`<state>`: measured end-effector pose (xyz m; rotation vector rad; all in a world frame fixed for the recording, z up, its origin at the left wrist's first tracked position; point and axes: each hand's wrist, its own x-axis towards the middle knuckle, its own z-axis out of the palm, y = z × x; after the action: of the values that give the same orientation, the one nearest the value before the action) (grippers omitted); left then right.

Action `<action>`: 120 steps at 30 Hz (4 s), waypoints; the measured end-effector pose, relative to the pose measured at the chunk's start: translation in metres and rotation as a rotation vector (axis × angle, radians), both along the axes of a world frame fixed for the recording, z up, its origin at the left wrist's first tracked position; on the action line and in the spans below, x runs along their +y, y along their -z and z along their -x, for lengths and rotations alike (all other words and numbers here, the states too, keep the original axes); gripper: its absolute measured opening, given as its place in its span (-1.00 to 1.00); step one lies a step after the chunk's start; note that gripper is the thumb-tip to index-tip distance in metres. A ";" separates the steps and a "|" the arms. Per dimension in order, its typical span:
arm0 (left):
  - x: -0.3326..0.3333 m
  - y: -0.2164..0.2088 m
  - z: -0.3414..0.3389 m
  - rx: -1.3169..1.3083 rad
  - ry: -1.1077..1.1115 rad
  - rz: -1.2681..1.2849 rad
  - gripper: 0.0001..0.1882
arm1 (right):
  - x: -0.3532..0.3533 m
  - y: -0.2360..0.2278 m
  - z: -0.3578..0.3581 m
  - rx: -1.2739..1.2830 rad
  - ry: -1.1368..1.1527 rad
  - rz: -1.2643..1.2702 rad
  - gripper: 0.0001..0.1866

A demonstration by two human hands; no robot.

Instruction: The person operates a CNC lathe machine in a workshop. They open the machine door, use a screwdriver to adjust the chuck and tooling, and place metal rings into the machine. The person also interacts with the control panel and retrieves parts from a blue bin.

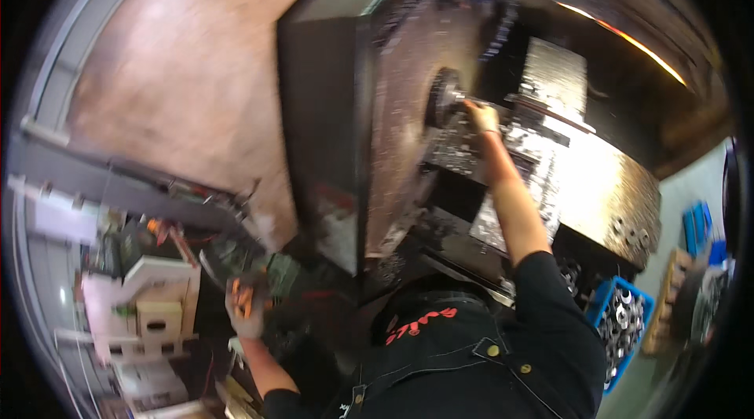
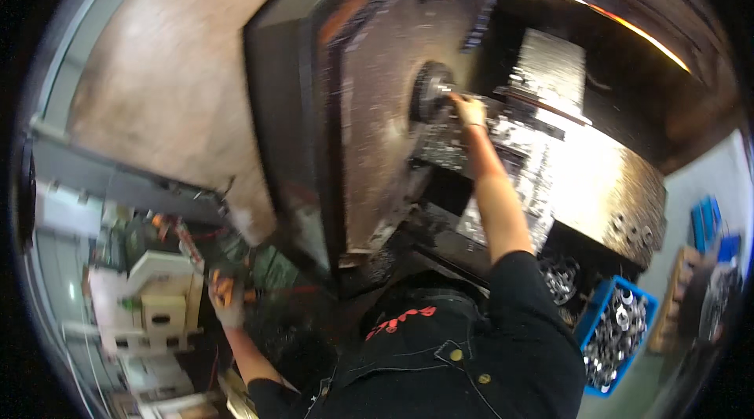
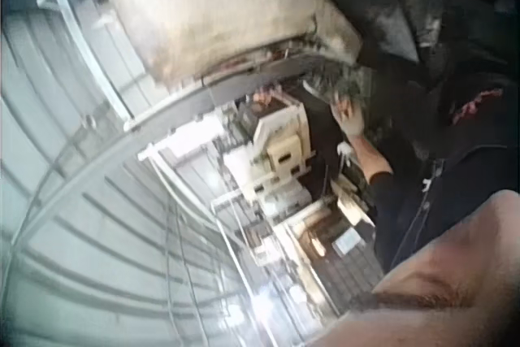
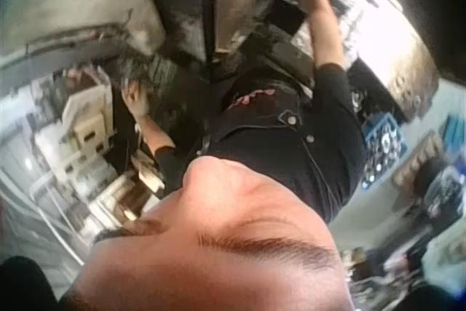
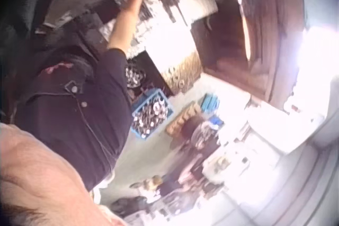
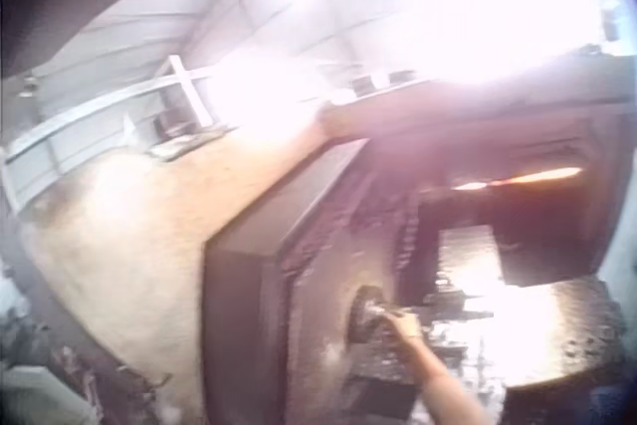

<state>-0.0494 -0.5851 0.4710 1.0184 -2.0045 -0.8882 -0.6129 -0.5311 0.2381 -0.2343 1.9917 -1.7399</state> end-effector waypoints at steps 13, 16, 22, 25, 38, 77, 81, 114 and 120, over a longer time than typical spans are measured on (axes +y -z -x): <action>-0.093 -0.014 0.030 -0.558 0.103 0.564 -0.55 | -0.002 0.020 0.004 0.288 0.043 0.123 -0.64; -0.115 0.027 0.012 -0.073 0.020 0.041 -0.50 | -0.005 0.026 0.002 0.484 0.047 0.098 -0.60; -0.103 0.020 0.027 -0.422 0.086 0.622 -0.38 | 0.001 0.007 -0.001 0.335 0.061 0.058 -0.60; -0.130 0.041 0.008 -0.025 0.149 -0.012 -0.38 | -0.001 0.002 -0.009 0.223 0.073 0.162 -0.60; -0.107 0.011 0.036 -0.406 0.139 0.821 -0.44 | 0.009 -0.007 -0.031 0.095 0.076 0.137 -0.55; 0.079 0.180 -0.030 -0.269 1.024 -0.387 -0.62 | 0.263 -0.075 -0.485 -0.232 0.087 0.390 -0.54; 0.144 0.165 -0.017 -0.289 1.289 -0.183 -0.62 | 0.335 -0.048 -0.514 -0.275 0.550 1.003 -0.78; 0.467 0.183 -0.106 -0.958 2.807 1.296 -0.63 | 0.464 0.046 -0.898 0.125 2.166 0.858 -0.86; 0.442 0.199 -0.111 -0.945 3.013 1.378 -0.67 | 0.386 0.111 -0.927 0.139 2.325 0.385 -0.88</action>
<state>0.0617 -0.1428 0.2722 1.9606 1.1480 -0.4020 0.3140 -0.1449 0.1268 2.8469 1.3858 -2.8837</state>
